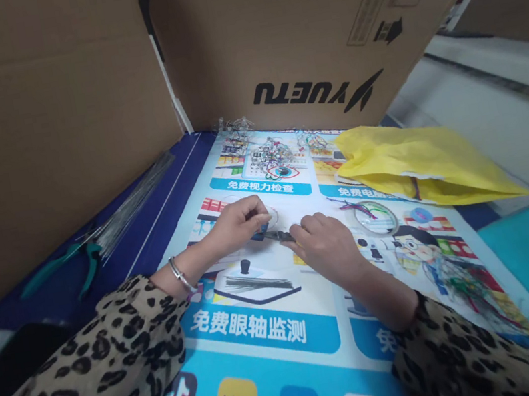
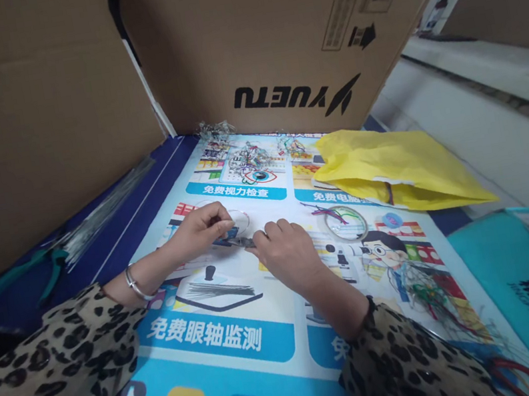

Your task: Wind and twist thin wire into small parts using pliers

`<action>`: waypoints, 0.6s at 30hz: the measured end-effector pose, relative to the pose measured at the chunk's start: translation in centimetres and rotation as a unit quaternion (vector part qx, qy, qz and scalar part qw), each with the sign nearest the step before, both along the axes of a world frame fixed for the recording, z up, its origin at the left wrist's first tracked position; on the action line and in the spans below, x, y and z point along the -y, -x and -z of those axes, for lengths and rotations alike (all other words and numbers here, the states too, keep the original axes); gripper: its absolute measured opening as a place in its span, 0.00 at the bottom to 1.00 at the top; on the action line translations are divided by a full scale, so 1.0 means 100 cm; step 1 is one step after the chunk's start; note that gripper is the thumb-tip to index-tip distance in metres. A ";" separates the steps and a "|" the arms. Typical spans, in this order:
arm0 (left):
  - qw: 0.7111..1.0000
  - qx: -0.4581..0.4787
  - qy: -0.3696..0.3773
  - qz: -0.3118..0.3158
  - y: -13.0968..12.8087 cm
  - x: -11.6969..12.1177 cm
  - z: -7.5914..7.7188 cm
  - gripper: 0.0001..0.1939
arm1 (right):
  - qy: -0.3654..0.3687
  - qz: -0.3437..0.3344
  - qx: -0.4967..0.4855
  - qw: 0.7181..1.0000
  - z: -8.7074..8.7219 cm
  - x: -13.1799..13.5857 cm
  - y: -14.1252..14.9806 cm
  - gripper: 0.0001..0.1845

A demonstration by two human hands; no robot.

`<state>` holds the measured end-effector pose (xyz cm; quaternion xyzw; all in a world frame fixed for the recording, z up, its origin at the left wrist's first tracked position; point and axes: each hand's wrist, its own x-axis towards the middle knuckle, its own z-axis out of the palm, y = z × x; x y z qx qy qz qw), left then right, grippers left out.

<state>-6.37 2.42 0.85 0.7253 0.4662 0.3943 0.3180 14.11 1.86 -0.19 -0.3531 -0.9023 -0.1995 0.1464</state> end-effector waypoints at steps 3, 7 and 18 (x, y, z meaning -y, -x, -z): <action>0.998 -0.032 -0.044 0.018 -0.001 0.001 -0.002 0.05 | 0.032 0.009 0.006 0.999 0.002 0.000 0.001 0.16; 0.993 -0.054 -0.096 0.047 0.000 0.002 -0.003 0.06 | 0.100 0.047 0.024 0.994 0.001 0.000 0.002 0.17; 0.995 -0.042 -0.088 -0.022 0.002 -0.002 0.001 0.06 | 0.139 0.078 -0.003 0.987 -0.005 -0.005 -0.004 0.16</action>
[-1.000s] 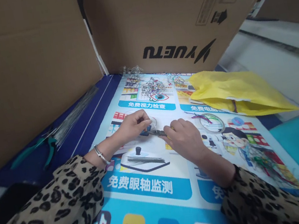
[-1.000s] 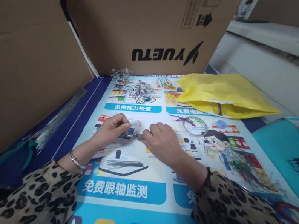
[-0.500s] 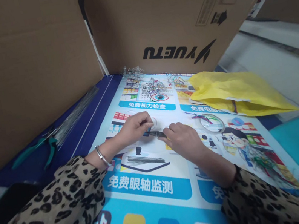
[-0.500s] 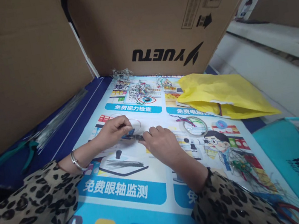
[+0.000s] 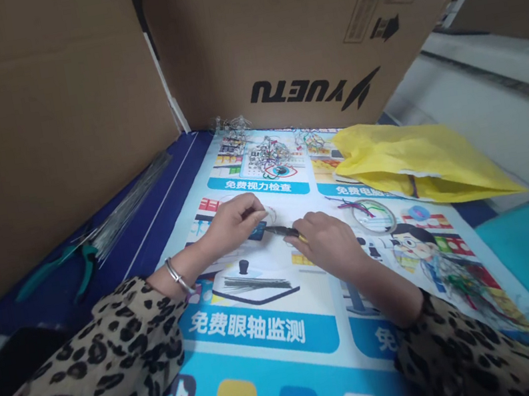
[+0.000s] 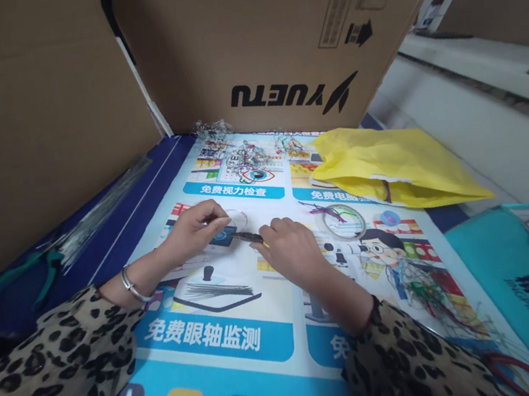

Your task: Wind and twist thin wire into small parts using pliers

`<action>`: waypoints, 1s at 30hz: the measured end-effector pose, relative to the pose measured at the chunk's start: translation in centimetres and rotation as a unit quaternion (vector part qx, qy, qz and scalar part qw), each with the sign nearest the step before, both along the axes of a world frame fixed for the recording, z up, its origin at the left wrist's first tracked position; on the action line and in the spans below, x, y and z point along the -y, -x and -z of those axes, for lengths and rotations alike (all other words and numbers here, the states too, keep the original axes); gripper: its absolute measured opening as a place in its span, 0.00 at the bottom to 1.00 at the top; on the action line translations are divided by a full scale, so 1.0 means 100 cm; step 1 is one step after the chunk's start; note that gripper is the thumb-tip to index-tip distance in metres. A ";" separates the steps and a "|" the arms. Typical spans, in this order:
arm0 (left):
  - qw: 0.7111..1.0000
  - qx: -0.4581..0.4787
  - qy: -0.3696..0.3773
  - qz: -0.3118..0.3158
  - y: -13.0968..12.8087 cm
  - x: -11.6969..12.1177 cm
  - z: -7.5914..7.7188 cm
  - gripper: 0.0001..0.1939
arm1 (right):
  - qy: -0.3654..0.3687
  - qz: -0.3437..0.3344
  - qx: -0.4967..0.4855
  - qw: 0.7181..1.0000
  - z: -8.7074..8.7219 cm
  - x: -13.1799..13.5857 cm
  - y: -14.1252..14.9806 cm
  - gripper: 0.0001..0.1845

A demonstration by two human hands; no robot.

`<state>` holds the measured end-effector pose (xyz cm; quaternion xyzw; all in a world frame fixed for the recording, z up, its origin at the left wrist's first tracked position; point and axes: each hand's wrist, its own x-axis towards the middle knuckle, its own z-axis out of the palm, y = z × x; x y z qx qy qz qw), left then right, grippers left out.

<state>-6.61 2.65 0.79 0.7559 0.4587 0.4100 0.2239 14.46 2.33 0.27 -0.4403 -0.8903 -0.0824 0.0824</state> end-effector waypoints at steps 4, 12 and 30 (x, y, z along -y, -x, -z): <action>0.998 0.030 0.030 -0.053 0.003 -0.005 0.006 0.07 | 0.111 0.073 -0.149 0.980 -0.004 -0.007 -0.004 0.14; 0.995 0.044 0.090 -0.006 -0.011 0.003 0.002 0.06 | 0.423 0.065 -0.500 0.753 -0.010 -0.006 0.017 0.14; 0.935 0.207 0.285 0.034 -0.024 0.014 -0.005 0.10 | 0.403 0.059 -0.557 0.723 0.005 0.000 0.025 0.10</action>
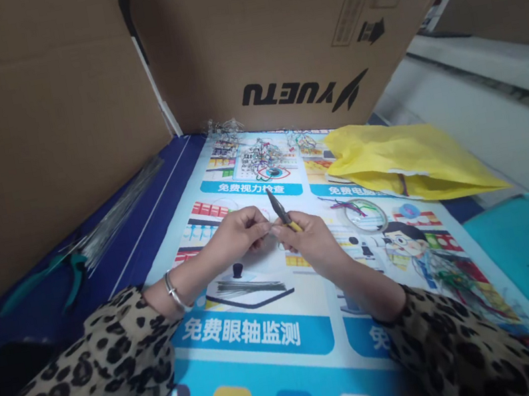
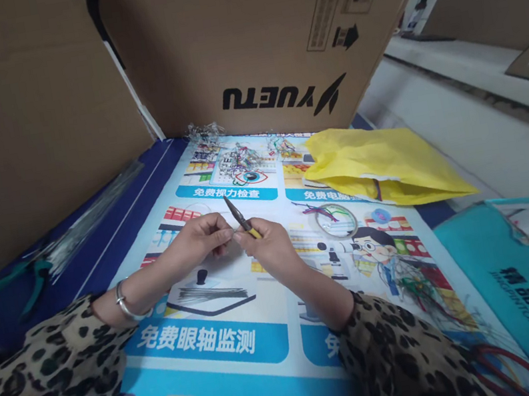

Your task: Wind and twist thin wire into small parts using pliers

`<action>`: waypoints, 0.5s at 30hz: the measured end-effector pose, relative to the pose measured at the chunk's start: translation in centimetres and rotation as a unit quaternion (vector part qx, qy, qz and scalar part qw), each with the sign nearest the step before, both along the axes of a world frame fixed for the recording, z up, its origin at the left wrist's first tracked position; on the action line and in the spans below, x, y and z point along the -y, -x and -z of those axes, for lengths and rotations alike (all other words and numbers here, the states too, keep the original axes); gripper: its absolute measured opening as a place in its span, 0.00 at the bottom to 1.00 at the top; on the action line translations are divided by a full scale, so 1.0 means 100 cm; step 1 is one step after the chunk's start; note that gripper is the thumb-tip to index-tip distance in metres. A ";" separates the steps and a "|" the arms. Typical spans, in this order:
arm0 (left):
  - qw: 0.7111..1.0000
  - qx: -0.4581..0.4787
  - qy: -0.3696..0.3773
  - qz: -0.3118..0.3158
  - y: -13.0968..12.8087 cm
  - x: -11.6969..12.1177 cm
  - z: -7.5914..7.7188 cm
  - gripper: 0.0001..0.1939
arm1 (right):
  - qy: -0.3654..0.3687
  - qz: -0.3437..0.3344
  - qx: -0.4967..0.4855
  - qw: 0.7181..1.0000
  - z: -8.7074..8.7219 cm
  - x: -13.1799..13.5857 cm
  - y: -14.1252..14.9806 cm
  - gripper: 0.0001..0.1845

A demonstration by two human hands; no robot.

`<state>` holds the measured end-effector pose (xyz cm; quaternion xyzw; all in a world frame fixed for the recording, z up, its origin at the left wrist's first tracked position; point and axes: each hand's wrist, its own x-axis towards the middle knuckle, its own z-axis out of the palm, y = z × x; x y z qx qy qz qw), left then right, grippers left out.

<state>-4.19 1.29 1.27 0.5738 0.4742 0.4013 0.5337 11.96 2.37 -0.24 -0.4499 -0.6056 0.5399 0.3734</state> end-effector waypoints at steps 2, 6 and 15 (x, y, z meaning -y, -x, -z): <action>1.000 0.021 0.022 -0.001 -0.001 0.002 0.000 0.11 | -0.007 0.004 -0.003 1.000 0.001 0.001 0.000 0.09; 0.996 0.062 0.060 -0.023 -0.007 0.008 -0.001 0.12 | -0.011 0.012 -0.012 1.000 0.001 0.003 0.000 0.09; 0.996 -0.086 -0.014 -0.012 0.010 -0.006 -0.010 0.09 | -0.005 0.067 -0.048 0.997 0.002 0.002 -0.002 0.11</action>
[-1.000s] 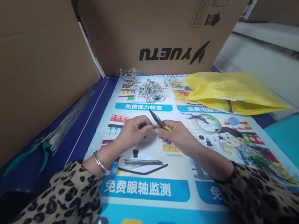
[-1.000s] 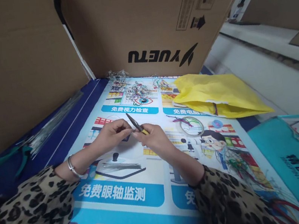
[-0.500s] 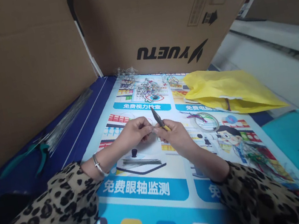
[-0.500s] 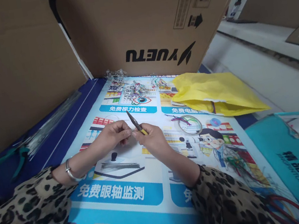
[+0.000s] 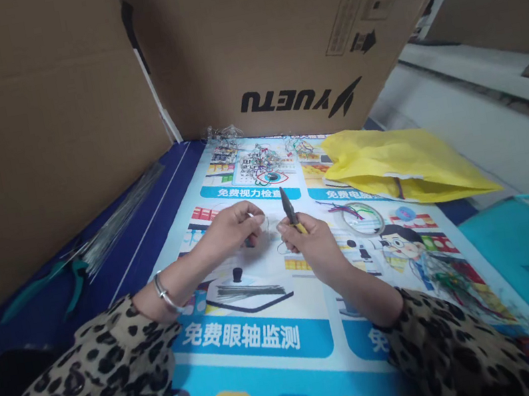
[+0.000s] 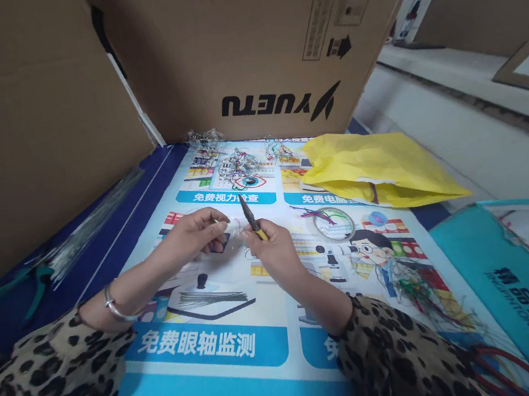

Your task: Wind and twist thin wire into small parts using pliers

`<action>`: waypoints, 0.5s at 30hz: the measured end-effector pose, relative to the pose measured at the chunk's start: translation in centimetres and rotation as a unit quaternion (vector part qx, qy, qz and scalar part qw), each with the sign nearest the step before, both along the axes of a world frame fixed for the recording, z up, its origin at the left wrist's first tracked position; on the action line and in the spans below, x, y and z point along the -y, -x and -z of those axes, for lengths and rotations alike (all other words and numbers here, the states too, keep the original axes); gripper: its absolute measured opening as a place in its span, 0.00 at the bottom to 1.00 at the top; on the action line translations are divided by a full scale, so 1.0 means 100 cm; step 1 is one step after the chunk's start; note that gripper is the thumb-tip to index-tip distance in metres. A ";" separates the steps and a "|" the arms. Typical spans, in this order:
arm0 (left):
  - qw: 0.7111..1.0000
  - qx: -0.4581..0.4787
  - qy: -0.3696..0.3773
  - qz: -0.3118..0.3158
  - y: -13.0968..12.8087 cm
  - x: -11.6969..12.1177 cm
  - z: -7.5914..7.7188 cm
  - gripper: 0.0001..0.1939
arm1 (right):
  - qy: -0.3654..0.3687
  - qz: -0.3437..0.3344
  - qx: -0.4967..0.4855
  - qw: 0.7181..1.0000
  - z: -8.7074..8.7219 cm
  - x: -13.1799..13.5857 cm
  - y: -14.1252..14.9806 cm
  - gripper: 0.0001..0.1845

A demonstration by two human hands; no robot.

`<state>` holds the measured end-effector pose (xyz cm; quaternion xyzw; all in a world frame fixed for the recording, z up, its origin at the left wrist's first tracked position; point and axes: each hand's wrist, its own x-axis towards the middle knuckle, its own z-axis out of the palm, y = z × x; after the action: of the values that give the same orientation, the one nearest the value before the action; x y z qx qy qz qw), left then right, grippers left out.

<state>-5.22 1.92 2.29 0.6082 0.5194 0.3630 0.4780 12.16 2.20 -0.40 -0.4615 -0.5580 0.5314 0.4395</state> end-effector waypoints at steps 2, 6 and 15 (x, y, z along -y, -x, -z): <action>0.991 -0.109 -0.078 -0.026 0.014 -0.009 -0.002 0.07 | 0.004 0.039 -0.010 0.999 -0.001 -0.003 -0.002 0.11; 0.943 -0.290 -0.165 -0.007 0.035 -0.028 -0.005 0.07 | -0.002 0.079 -0.010 0.997 -0.003 -0.014 -0.006 0.12; 0.848 -0.517 -0.120 0.006 0.020 -0.046 0.000 0.09 | -0.014 0.083 0.013 0.996 -0.004 -0.035 0.001 0.10</action>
<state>-7.17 6.48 2.24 0.7635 0.6403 0.0525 0.0659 12.07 5.69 0.04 -0.5073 -0.5303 0.4793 0.4814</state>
